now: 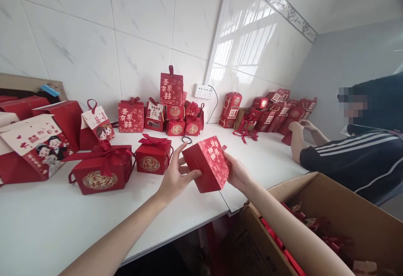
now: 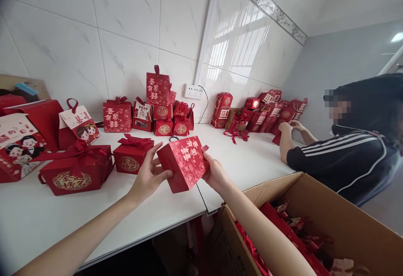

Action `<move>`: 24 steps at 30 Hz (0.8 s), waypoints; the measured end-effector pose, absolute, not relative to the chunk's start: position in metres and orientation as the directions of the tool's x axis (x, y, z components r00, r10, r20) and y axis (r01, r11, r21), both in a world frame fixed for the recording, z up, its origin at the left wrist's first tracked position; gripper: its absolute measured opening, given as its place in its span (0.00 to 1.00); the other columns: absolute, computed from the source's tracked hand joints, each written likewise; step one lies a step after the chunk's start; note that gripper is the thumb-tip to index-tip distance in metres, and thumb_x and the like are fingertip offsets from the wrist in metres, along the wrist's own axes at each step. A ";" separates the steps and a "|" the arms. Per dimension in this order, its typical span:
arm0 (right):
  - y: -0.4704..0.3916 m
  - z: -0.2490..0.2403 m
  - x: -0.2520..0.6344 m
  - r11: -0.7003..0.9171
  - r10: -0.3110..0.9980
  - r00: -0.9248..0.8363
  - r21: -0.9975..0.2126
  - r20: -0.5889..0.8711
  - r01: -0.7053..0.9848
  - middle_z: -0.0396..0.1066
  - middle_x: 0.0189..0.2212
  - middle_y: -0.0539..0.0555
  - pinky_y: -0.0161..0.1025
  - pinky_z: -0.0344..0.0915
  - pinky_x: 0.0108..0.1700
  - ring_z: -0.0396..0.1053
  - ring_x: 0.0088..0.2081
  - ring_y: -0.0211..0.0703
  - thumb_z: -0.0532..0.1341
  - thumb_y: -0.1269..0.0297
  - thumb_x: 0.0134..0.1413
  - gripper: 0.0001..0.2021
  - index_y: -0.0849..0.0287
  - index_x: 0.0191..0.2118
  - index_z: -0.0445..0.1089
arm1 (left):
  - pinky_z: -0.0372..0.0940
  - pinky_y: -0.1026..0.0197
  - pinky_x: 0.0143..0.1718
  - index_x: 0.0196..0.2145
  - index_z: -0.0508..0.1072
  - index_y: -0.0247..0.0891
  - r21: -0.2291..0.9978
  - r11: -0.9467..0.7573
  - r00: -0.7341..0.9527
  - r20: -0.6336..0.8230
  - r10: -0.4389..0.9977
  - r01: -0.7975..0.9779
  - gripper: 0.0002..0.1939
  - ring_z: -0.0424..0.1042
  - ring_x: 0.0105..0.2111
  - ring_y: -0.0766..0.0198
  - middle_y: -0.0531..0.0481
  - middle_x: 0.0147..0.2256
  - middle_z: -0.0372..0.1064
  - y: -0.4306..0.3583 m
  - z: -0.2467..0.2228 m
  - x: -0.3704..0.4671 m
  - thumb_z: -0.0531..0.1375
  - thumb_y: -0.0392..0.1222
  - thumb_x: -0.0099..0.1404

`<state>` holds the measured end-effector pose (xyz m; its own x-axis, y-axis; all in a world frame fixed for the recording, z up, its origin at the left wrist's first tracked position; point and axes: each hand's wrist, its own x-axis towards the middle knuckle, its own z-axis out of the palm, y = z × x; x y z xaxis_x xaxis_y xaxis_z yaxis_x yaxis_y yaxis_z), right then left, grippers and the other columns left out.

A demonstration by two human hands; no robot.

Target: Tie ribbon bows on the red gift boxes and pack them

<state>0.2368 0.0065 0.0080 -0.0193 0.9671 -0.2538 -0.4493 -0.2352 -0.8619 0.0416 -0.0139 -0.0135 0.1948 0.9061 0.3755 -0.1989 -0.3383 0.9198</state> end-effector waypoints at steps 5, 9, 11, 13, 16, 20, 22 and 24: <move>-0.005 0.004 0.243 -0.495 0.869 -0.219 -0.780 -0.444 -0.383 0.72 0.25 0.51 0.29 0.70 0.23 0.71 0.25 0.34 0.56 0.70 0.54 0.06 0.63 0.36 0.69 | 0.72 0.58 0.30 0.52 0.60 0.36 0.893 -0.417 0.165 0.443 0.882 -0.169 0.28 0.75 0.28 0.60 0.48 0.30 0.73 -0.016 -0.007 0.037 0.57 0.55 0.60; -0.012 0.000 0.251 -0.515 0.857 -0.249 -0.768 -0.451 -0.381 0.71 0.22 0.51 0.25 0.68 0.19 0.71 0.23 0.33 0.57 0.71 0.53 0.06 0.65 0.34 0.70 | 0.72 0.58 0.29 0.48 0.64 0.35 0.898 -0.427 0.192 0.441 0.877 -0.111 0.24 0.75 0.24 0.60 0.52 0.22 0.71 -0.022 -0.003 0.040 0.58 0.54 0.59; -0.016 -0.001 0.257 -0.504 0.864 -0.246 -0.768 -0.440 -0.394 0.71 0.22 0.50 0.24 0.68 0.19 0.71 0.22 0.33 0.58 0.71 0.52 0.05 0.64 0.33 0.71 | 0.71 0.57 0.28 0.46 0.65 0.35 0.896 -0.428 0.211 0.444 0.871 -0.115 0.23 0.75 0.24 0.58 0.51 0.22 0.72 -0.023 -0.004 0.041 0.60 0.53 0.58; -0.021 0.001 0.270 -0.451 0.892 -0.194 -0.794 -0.408 -0.408 0.72 0.25 0.51 0.23 0.68 0.20 0.71 0.24 0.33 0.59 0.70 0.52 0.04 0.62 0.34 0.71 | 0.71 0.57 0.29 0.45 0.66 0.35 0.897 -0.425 0.233 0.443 0.866 -0.123 0.22 0.75 0.24 0.58 0.49 0.23 0.73 -0.021 -0.006 0.040 0.59 0.53 0.59; -0.036 0.012 0.308 -0.283 0.949 0.019 -0.875 -0.315 -0.392 0.74 0.27 0.51 0.27 0.70 0.21 0.72 0.26 0.35 0.59 0.68 0.53 0.05 0.61 0.36 0.70 | 0.70 0.57 0.28 0.44 0.68 0.35 0.908 -0.403 0.239 0.419 0.876 -0.112 0.20 0.75 0.23 0.59 0.48 0.26 0.74 -0.014 -0.013 0.038 0.55 0.54 0.61; -0.081 0.041 0.387 -0.023 0.869 0.482 -0.981 -0.115 -0.194 0.73 0.23 0.51 0.33 0.72 0.25 0.71 0.23 0.37 0.58 0.66 0.53 0.05 0.59 0.32 0.70 | 0.66 0.61 0.24 0.33 0.71 0.36 0.938 -0.347 0.204 0.339 0.918 -0.001 0.17 0.72 0.20 0.63 0.50 0.23 0.71 -0.004 -0.028 0.041 0.56 0.54 0.60; -0.114 0.056 0.428 -0.058 0.801 0.599 -0.996 -0.009 0.062 0.73 0.23 0.51 0.35 0.72 0.26 0.71 0.22 0.38 0.59 0.66 0.51 0.05 0.59 0.31 0.71 | 0.65 0.63 0.22 0.30 0.71 0.37 0.947 -0.318 0.235 0.298 0.925 0.053 0.17 0.70 0.18 0.65 0.53 0.22 0.70 -0.002 -0.034 0.045 0.57 0.55 0.59; -0.148 0.064 0.462 -0.269 0.755 0.655 -0.901 0.023 0.341 0.72 0.22 0.51 0.35 0.70 0.25 0.70 0.21 0.39 0.61 0.65 0.48 0.04 0.59 0.29 0.72 | 0.64 0.65 0.22 0.29 0.71 0.37 0.949 -0.299 0.293 0.259 0.920 0.099 0.18 0.69 0.19 0.67 0.54 0.21 0.69 -0.002 -0.037 0.049 0.57 0.56 0.58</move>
